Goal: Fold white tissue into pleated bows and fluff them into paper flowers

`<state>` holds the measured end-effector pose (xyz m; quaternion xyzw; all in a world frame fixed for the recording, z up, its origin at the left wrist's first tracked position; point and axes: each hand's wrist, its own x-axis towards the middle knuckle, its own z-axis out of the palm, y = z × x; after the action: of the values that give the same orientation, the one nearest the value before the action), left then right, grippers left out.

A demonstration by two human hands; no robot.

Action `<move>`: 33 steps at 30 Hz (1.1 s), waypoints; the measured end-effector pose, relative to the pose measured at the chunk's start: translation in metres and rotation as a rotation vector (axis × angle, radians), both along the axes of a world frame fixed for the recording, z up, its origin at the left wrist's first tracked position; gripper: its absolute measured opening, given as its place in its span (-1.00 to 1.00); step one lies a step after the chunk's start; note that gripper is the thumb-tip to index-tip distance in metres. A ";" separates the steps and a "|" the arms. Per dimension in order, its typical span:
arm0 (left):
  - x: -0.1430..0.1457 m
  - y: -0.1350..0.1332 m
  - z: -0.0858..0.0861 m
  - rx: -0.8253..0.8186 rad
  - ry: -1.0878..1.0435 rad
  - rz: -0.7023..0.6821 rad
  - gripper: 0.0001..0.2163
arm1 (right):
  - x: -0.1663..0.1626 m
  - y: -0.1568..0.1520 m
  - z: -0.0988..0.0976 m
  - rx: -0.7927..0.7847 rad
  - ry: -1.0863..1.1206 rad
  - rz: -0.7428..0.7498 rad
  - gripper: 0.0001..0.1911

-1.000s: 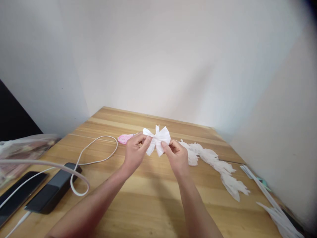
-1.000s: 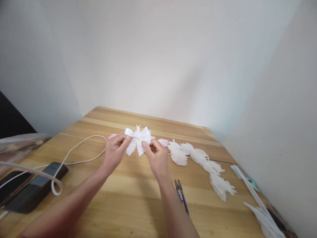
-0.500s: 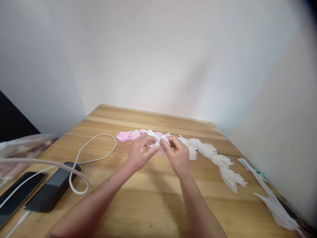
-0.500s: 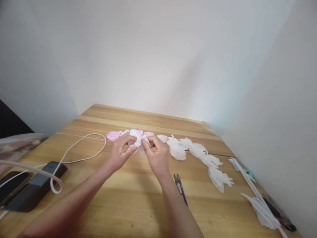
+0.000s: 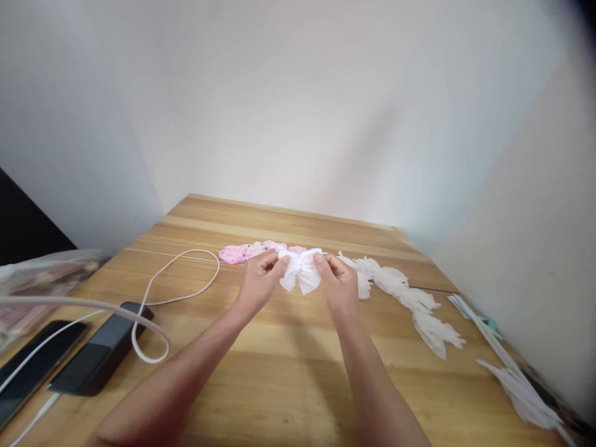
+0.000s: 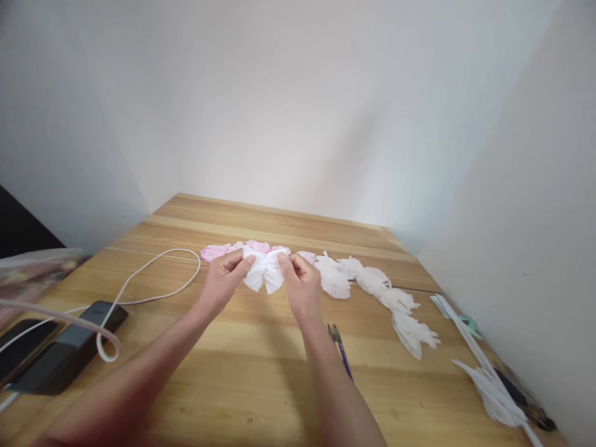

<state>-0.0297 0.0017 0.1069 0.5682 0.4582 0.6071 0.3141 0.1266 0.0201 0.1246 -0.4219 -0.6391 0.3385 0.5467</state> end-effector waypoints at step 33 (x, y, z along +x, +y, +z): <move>0.001 -0.004 0.004 0.096 0.208 0.003 -0.65 | -0.004 -0.004 -0.001 0.055 -0.129 -0.053 -0.90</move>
<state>-0.0284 -0.0023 0.1112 0.6417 0.4596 0.5667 0.2364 0.1222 0.0165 0.1239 -0.4445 -0.6706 0.2781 0.5247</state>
